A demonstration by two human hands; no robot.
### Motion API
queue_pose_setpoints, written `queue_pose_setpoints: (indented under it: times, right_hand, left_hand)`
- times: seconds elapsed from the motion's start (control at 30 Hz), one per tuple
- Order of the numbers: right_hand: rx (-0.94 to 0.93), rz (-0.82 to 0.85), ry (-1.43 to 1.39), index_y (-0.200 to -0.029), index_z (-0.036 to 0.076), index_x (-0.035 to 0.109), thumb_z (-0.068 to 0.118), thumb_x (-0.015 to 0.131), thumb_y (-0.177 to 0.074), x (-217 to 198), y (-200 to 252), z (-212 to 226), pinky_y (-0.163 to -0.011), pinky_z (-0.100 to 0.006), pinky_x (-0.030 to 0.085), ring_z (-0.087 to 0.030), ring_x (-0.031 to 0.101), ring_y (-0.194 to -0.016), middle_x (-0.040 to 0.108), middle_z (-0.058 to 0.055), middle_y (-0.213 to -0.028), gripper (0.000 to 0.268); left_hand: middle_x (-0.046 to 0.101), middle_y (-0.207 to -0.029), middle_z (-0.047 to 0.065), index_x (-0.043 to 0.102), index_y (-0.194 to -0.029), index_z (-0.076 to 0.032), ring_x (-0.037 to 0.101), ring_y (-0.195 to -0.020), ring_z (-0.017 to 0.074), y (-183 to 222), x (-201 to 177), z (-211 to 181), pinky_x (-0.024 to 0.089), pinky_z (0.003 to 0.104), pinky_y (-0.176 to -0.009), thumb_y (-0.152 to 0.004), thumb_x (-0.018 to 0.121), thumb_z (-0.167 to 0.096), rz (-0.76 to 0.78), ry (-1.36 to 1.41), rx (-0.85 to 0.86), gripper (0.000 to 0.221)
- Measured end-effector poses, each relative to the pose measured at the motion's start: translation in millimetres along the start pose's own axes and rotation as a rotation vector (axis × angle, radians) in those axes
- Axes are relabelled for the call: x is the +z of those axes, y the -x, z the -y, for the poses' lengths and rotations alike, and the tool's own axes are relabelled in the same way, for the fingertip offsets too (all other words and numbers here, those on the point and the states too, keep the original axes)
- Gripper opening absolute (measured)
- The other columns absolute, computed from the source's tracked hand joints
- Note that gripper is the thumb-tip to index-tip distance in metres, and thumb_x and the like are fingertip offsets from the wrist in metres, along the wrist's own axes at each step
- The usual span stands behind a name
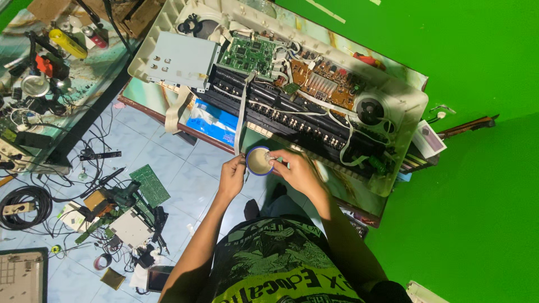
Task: The person manipulates internal components of a dismantled electronic keyboard, moving wires and circuit boards while holding a mug in one hand.
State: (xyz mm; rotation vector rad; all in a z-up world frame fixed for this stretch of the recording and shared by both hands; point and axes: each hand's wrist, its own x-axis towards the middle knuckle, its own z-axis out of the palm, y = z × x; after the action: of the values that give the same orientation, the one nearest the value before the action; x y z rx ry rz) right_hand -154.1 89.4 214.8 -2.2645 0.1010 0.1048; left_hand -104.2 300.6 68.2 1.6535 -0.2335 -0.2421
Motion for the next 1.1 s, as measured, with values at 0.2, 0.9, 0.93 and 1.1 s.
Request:
queue_pose_setpoints:
  times: [0.2,0.9,0.93,1.1]
  right_hand:
    - [-0.305,-0.043,0.079,-0.107,0.010,0.077,0.020,0.071,-0.091,-9,-33,0,-0.073,-0.038,0.059,-0.030,0.075,-0.085,0.076,-0.010,-0.104,0.020]
    - [-0.016,-0.275,-0.382,-0.115,0.003,0.069,0.014,0.069,-0.095,-6,-146,-77,-0.069,-0.029,0.055,-0.013,0.067,-0.076,0.077,-0.010,-0.096,0.023]
    - [-0.033,-0.303,-0.352,-0.114,0.002,0.070,0.013,0.070,-0.094,-8,-156,-89,-0.071,-0.030,0.055,-0.015,0.069,-0.079,0.078,-0.011,-0.098,0.023]
    - [-0.058,-0.378,-0.142,-0.106,0.003,0.073,0.013,0.074,-0.090,-16,-185,-140,-0.076,-0.034,0.058,-0.025,0.076,-0.087,0.077,-0.014,-0.099,0.019]
  left_hand:
    - [0.045,-0.057,0.000,0.053,-0.075,-0.001,0.042,-0.049,0.0081,-22,6,2,0.035,0.030,-0.046,-0.099,0.047,-0.012,0.008,0.056,-0.133,0.027]
    - [0.048,-0.065,0.002,0.061,-0.089,0.003,0.045,-0.066,0.0074,-150,-10,48,0.039,0.031,-0.056,-0.101,0.052,-0.012,0.098,-0.106,-0.033,0.021]
    - [0.046,-0.066,0.002,0.060,-0.088,0.003,0.043,-0.066,0.0073,-165,-12,47,0.038,0.031,-0.056,-0.105,0.053,-0.014,0.124,-0.102,-0.029,0.025]
    - [0.050,-0.063,-0.002,0.066,-0.095,0.001,0.044,-0.063,0.0053,-220,-18,45,0.038,0.029,-0.054,-0.099,0.048,-0.014,0.181,-0.068,-0.038,0.024]
